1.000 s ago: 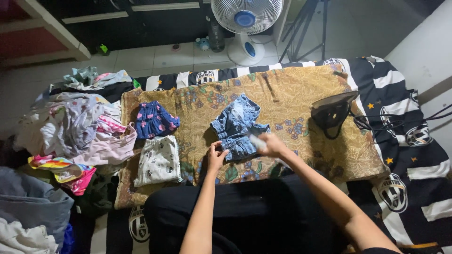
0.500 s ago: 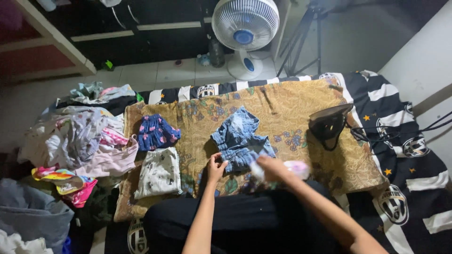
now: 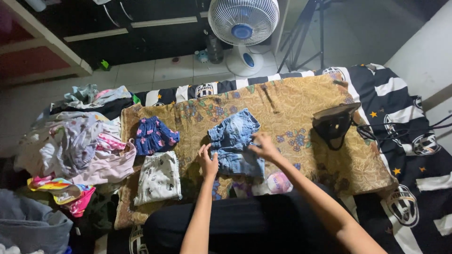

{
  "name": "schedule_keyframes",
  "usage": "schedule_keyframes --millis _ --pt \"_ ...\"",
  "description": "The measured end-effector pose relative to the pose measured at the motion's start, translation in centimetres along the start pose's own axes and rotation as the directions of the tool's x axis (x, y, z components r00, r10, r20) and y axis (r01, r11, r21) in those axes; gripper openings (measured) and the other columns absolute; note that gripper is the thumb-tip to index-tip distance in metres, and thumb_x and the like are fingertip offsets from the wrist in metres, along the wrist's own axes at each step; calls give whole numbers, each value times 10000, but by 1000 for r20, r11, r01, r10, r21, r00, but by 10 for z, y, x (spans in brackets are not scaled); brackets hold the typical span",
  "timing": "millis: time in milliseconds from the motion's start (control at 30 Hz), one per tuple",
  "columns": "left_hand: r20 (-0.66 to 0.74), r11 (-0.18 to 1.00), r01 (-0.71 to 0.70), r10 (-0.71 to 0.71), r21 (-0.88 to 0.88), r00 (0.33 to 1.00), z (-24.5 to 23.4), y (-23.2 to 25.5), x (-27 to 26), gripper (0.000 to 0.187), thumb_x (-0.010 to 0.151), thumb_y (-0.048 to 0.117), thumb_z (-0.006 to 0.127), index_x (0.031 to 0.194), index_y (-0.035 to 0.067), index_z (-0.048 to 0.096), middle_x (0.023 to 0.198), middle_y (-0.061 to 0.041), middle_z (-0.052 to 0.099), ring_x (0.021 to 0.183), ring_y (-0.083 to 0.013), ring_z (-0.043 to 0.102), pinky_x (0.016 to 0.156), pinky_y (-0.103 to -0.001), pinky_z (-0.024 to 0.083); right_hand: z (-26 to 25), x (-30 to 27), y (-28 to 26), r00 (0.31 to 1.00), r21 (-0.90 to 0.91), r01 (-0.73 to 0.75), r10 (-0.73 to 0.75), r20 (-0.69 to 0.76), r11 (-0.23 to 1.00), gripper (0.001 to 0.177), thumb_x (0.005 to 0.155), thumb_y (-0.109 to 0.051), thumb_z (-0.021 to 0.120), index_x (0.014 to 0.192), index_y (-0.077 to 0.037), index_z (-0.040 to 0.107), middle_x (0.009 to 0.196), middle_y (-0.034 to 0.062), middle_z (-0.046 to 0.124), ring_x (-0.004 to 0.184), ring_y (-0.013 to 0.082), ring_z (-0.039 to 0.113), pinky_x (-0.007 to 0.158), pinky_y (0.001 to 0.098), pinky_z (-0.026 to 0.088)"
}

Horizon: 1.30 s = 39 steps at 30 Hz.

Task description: Ironing several small pieces of clothing on a flat surface using a hand iron.

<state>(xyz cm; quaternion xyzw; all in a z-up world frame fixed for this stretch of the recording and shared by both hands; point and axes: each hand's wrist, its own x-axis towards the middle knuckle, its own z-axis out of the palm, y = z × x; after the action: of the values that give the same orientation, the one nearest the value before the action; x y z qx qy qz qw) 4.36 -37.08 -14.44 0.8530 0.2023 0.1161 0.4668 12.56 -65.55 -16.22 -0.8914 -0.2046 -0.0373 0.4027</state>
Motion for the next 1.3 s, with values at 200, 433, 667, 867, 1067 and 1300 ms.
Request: schedule_keyframes --millis 200,433,667,867,1067,1300 --pt "131 982 187 -190 38 973 11 25 45 585 981 504 599 1407 108 535 1314 -134 537 1210 -304 603 1017 -435 503 -14 59 -5 973 -105 -148 126 -192 983 522 883 -632 723 1082 -149 732 1005 132 610 937 367 661 838 442 533" --pt "75 939 260 -283 226 956 27 11 78 615 796 771 667 1120 253 593 1080 -30 763 1145 -307 689 980 -447 509 19 79 28 906 -150 -365 388 167 919 622 843 -613 729 1183 -131 533 1179 247 671 1166 432 649 975 569 513" --pt "92 933 -157 134 325 987 19 50 54 257 935 345 705 1066 142 617 1131 -54 523 1088 -311 606 922 -418 505 6 71 40 820 -217 -456 502 274 863 726 661 -531 905 1126 -160 489 1142 245 695 1161 434 657 988 533 517" --pt "280 985 -43 -6 168 960 26 50 68 419 902 461 662 1111 103 603 1018 -211 731 1029 -404 705 865 -494 559 14 95 40 782 72 -615 595 185 785 416 779 -494 808 917 -122 681 897 164 687 912 315 652 783 428 515" --pt "411 977 176 -211 121 887 41 8 99 741 837 771 663 1211 131 647 1240 -191 689 1252 -370 605 1036 -497 495 -2 90 1 637 651 -659 740 216 377 514 784 -228 881 1106 -62 516 954 96 529 654 188 683 540 237 606" --pt "445 893 382 -250 -237 860 17 41 72 913 996 552 641 1625 39 222 1659 -237 246 1538 -368 209 1260 -536 199 -38 66 8 919 145 -294 238 315 945 991 521 25 846 1453 -168 569 1120 197 705 1107 364 667 969 432 553"
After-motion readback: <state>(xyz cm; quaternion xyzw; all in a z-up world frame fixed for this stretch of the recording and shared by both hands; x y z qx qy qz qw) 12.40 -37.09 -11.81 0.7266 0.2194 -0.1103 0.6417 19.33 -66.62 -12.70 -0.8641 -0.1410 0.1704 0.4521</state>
